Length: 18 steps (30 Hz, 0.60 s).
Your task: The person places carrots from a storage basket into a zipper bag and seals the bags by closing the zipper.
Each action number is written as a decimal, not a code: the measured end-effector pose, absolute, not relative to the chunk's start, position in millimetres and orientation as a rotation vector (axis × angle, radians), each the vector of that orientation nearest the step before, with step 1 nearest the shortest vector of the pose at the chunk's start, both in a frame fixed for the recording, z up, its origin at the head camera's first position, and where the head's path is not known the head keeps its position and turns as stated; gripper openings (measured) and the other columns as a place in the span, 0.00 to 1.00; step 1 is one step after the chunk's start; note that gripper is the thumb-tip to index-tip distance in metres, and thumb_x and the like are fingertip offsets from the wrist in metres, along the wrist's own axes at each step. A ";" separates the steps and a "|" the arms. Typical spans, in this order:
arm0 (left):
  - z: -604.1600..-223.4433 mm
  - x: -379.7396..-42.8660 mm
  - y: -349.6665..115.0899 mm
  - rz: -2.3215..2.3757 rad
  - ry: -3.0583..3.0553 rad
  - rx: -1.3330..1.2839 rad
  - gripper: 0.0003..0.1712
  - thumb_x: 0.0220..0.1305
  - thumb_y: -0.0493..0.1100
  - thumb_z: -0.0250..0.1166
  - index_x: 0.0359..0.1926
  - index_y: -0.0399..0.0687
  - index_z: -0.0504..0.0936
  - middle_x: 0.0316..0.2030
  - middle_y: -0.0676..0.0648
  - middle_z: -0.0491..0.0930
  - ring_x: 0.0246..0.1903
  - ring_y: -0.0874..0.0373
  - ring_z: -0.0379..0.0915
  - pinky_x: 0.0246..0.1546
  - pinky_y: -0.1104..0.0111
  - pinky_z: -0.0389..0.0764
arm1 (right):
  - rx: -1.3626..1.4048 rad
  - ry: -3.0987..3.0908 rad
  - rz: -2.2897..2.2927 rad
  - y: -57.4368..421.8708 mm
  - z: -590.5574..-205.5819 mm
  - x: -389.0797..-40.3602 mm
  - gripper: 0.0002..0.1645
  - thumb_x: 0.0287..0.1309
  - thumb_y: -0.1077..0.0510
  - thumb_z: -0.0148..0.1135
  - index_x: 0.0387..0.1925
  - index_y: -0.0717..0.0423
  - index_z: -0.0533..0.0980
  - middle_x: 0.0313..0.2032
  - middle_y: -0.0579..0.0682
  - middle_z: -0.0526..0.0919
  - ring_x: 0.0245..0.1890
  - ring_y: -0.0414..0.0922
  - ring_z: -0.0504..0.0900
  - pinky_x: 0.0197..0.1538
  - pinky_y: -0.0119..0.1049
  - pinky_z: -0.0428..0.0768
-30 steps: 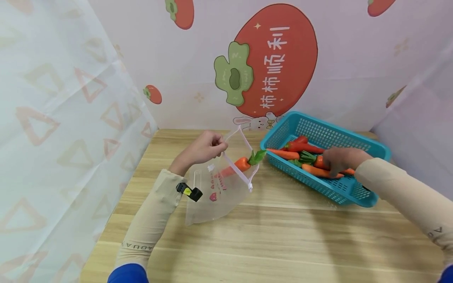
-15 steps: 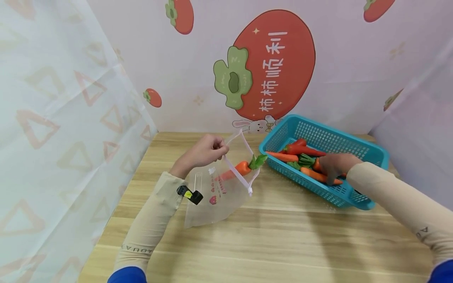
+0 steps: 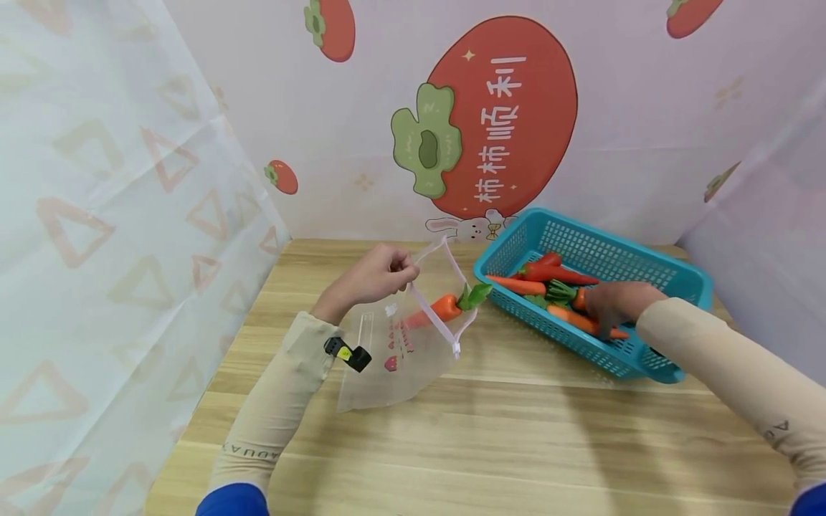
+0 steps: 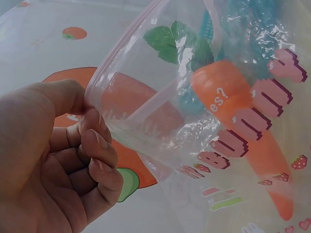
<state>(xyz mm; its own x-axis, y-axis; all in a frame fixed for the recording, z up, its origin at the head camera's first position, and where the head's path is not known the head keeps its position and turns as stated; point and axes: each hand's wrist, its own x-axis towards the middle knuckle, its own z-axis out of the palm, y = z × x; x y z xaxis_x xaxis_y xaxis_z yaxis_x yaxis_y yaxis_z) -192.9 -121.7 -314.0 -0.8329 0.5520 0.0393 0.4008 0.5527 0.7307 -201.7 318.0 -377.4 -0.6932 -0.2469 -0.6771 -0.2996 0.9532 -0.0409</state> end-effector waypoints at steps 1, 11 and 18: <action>-314.1 -192.9 -121.4 1.144 2.592 0.807 0.14 0.73 0.40 0.58 0.28 0.45 0.80 0.21 0.51 0.75 0.18 0.59 0.62 0.20 0.72 0.63 | -0.372 2.379 0.079 319.8 -375.5 -201.0 0.12 0.56 0.54 0.78 0.31 0.50 0.79 0.34 0.50 0.77 0.36 0.48 0.75 0.34 0.38 0.79; -312.6 -192.4 -120.0 1.153 2.584 0.787 0.13 0.73 0.41 0.58 0.29 0.45 0.81 0.21 0.51 0.75 0.19 0.59 0.63 0.20 0.72 0.63 | -0.568 2.443 -0.139 335.4 -356.6 -201.8 0.20 0.64 0.57 0.69 0.20 0.45 0.71 0.18 0.40 0.63 0.19 0.38 0.61 0.28 0.34 0.63; -313.3 -193.1 -118.2 1.148 2.591 0.803 0.13 0.73 0.41 0.58 0.29 0.45 0.81 0.21 0.51 0.75 0.19 0.59 0.63 0.20 0.72 0.63 | -0.600 2.504 -0.154 344.4 -342.9 -200.3 0.09 0.63 0.53 0.73 0.37 0.54 0.84 0.32 0.45 0.83 0.30 0.41 0.76 0.35 0.38 0.79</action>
<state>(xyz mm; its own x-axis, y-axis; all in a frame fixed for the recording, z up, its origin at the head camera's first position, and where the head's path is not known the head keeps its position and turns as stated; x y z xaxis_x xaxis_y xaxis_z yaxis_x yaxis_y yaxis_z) -193.1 -118.2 -313.3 -0.8338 0.5507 0.0392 0.3989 0.5520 0.7323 -200.3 344.4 -342.9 -0.7461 -0.4488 -0.4919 -0.3853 0.8935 -0.2308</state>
